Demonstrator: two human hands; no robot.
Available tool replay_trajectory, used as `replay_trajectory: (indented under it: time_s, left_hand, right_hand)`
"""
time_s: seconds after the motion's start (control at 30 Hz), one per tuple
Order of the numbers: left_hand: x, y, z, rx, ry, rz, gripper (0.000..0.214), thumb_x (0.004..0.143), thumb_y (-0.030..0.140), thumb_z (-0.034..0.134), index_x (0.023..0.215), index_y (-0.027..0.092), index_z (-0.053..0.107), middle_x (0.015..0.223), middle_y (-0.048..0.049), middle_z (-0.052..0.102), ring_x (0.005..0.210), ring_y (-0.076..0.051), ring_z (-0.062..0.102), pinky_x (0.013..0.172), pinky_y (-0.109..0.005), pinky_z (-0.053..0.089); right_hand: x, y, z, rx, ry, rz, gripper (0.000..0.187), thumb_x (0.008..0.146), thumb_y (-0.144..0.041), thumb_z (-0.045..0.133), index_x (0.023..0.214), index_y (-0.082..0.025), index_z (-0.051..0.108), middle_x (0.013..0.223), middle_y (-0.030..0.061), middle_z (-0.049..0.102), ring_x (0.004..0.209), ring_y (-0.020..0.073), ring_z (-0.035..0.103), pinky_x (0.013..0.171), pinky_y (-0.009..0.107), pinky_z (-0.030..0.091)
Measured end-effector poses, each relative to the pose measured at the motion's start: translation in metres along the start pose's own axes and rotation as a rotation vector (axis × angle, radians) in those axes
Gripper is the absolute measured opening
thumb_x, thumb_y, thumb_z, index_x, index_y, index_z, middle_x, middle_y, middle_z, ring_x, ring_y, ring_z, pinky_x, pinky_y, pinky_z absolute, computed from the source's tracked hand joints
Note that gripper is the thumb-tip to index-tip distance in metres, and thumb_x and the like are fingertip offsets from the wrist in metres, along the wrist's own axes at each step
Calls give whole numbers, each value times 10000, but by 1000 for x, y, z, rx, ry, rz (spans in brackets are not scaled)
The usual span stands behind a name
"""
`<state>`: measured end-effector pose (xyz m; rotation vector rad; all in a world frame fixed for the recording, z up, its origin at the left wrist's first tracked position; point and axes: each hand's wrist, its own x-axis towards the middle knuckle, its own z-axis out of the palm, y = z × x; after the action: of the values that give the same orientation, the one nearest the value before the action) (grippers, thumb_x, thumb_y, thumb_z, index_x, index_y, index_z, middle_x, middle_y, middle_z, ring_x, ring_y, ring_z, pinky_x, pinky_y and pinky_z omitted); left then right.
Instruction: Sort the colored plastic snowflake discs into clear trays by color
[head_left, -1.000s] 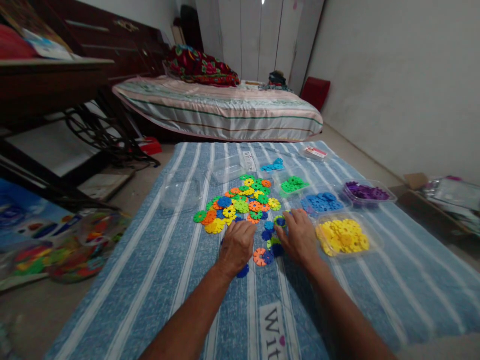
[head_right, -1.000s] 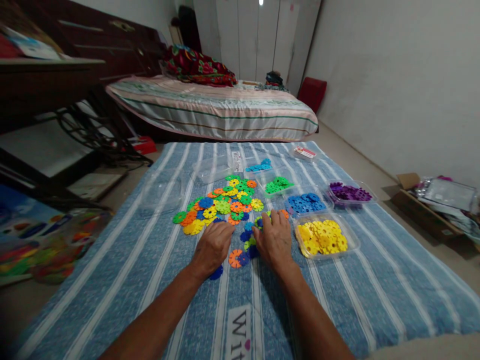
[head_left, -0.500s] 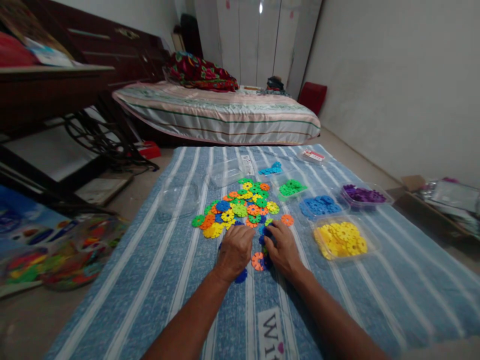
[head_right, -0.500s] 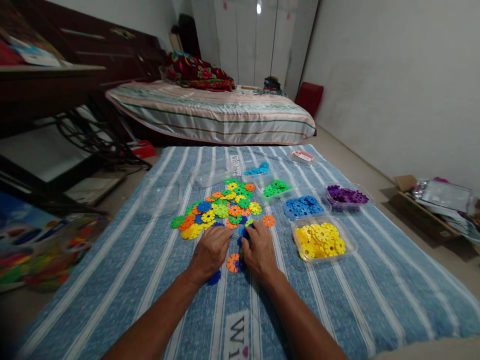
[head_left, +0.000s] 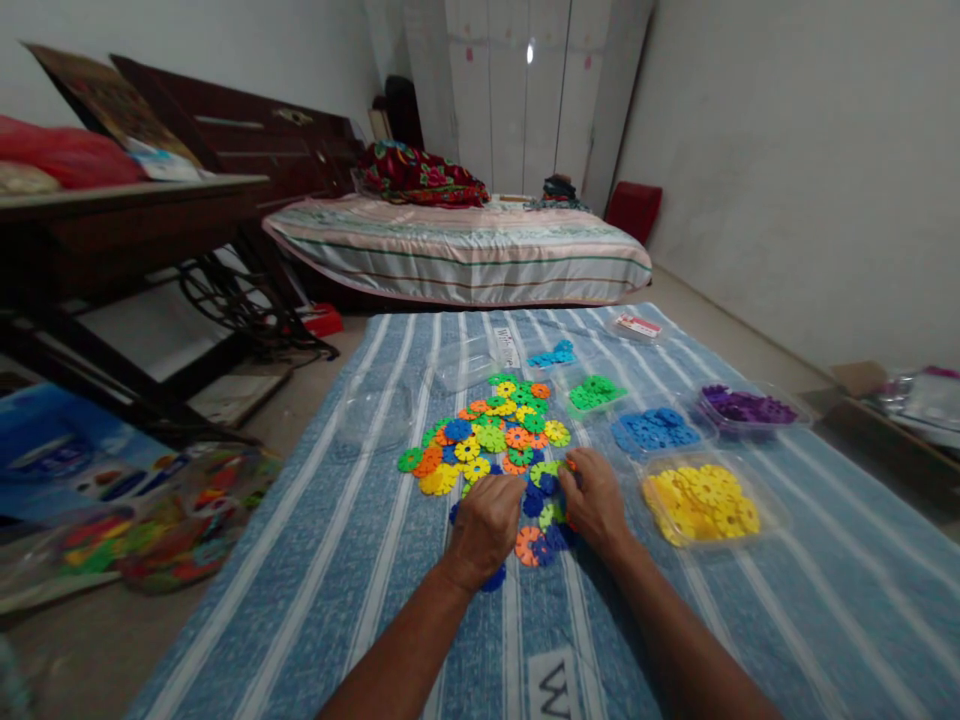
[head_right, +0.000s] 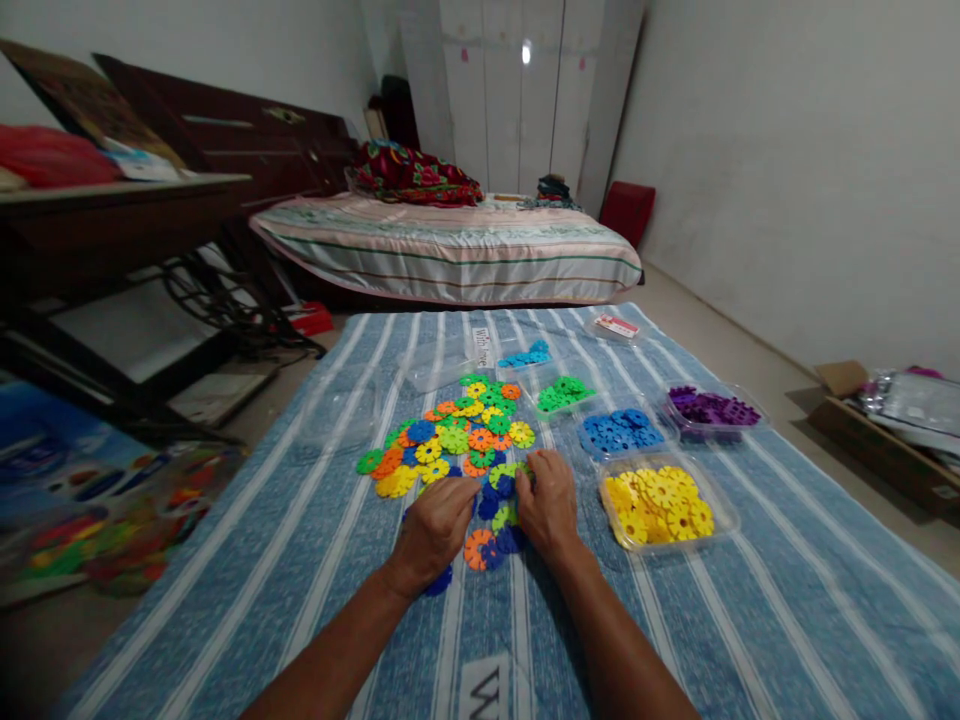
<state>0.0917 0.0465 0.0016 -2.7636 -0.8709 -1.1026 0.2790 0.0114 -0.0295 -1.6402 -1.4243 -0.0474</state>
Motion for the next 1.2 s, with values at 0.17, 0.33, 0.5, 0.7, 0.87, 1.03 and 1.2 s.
replay_trajectory:
  time_s: [0.17, 0.33, 0.5, 0.7, 0.87, 1.03, 1.2]
  left_hand:
    - [1, 2, -2, -25, 49, -19, 287, 937, 69, 407, 1021, 162, 665, 924, -85, 740, 883, -185, 701, 813, -311, 593]
    - [1, 1, -4, 13, 129, -37, 286, 937, 67, 426, 1080, 159, 655, 978, -93, 740, 942, -188, 703, 860, -321, 603]
    - [2, -1, -6, 67, 216, -25, 242, 930, 73, 473, 1072, 156, 650, 983, -94, 742, 949, -188, 707, 855, -310, 606]
    - [-1, -21, -10, 223, 236, -166, 209, 936, 108, 478, 1015, 166, 663, 987, -93, 734, 949, -203, 692, 871, -338, 589]
    - [-7, -39, -19, 376, 144, -357, 220, 930, 185, 478, 959, 154, 694, 1031, -130, 713, 994, -259, 654, 902, -413, 559]
    - [-4, -33, -25, 480, -7, -495, 214, 910, 288, 559, 937, 163, 730, 1198, -149, 674, 1087, -316, 604, 951, -472, 521]
    - [-1, -26, -21, 485, -116, -537, 272, 896, 412, 613, 900, 174, 747, 1305, -157, 627, 1213, -365, 549, 988, -515, 494]
  right_hand:
    - [12, 2, 0, 205, -36, 72, 255, 921, -330, 470, 981, -189, 674, 964, 86, 708, 900, 216, 655, 834, 348, 527]
    - [33, 11, -4, 304, -57, 188, 291, 867, -383, 488, 851, -183, 699, 863, 67, 705, 816, 212, 646, 771, 321, 507]
    - [38, 12, -1, 399, -100, 255, 308, 828, -421, 518, 759, -189, 707, 780, 42, 685, 772, 206, 625, 745, 308, 485]
    - [37, 10, -5, 465, -111, 292, 297, 804, -437, 544, 762, -196, 713, 781, 45, 693, 779, 218, 626, 740, 320, 481]
    - [37, 9, -6, 482, -121, 280, 299, 808, -434, 541, 742, -193, 707, 767, 40, 679, 766, 212, 615, 740, 318, 477]
    - [37, 11, -5, 481, -144, 279, 306, 814, -436, 540, 750, -190, 709, 761, 39, 668, 756, 208, 610, 738, 317, 463]
    - [37, 12, -3, 452, -159, 265, 301, 809, -429, 533, 737, -195, 708, 752, 38, 670, 739, 204, 606, 727, 316, 453]
